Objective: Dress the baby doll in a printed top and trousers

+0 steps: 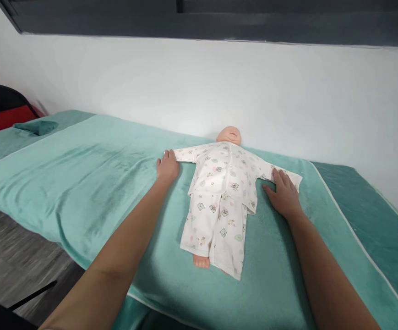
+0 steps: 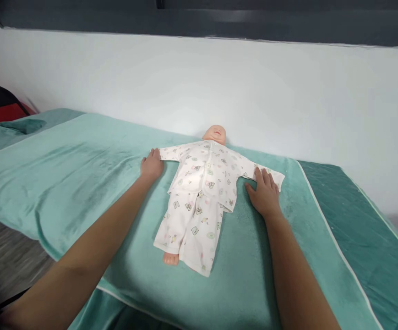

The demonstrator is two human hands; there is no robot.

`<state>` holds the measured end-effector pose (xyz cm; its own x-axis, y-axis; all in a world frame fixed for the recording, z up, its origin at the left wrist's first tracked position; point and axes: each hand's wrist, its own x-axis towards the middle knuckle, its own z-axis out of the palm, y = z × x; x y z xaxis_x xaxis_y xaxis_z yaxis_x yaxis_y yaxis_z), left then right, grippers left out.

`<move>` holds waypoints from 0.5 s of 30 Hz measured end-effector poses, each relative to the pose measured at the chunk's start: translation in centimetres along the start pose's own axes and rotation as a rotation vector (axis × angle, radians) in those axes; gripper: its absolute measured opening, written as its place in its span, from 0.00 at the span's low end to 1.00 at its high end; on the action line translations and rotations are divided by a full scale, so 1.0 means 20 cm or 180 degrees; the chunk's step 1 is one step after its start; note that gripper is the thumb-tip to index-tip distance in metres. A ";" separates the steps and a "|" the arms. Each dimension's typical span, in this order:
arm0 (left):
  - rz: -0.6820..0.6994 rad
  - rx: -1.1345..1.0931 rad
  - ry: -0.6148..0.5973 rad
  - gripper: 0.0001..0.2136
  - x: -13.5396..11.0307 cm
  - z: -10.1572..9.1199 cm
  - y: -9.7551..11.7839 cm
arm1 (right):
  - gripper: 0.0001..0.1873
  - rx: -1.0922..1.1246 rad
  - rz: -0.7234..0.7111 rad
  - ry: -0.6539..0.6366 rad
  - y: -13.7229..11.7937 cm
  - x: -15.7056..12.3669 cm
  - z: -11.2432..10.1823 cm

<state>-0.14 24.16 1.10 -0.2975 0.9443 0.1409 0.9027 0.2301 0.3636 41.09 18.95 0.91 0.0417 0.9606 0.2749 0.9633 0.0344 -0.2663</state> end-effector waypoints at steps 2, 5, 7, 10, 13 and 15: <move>0.0013 0.0002 0.0000 0.31 0.00 0.00 0.00 | 0.40 -0.0012 0.0120 -0.0042 -0.01 0.00 0.00; 0.0016 0.0021 -0.0002 0.31 -0.01 0.00 0.00 | 0.41 -0.0051 0.0277 -0.0092 -0.01 0.00 -0.01; 0.0019 0.0018 0.0000 0.31 -0.01 -0.01 0.00 | 0.41 -0.0078 0.0302 -0.0080 -0.02 0.00 -0.02; 0.0041 -0.0018 -0.0012 0.31 -0.01 -0.01 0.00 | 0.41 -0.0151 0.0391 -0.0049 -0.01 -0.01 -0.04; 0.0033 -0.0027 -0.0010 0.31 -0.01 -0.01 0.00 | 0.41 -0.0186 0.0663 -0.0076 -0.01 -0.01 -0.05; 0.0027 -0.0013 0.0002 0.31 -0.01 -0.01 0.00 | 0.39 -0.0147 0.0738 -0.0051 0.00 -0.01 -0.06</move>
<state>-0.16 23.89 1.13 -0.2899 0.9460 0.1447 0.9040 0.2210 0.3660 41.31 18.34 1.97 0.2595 0.9455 0.1966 0.9395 -0.2000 -0.2780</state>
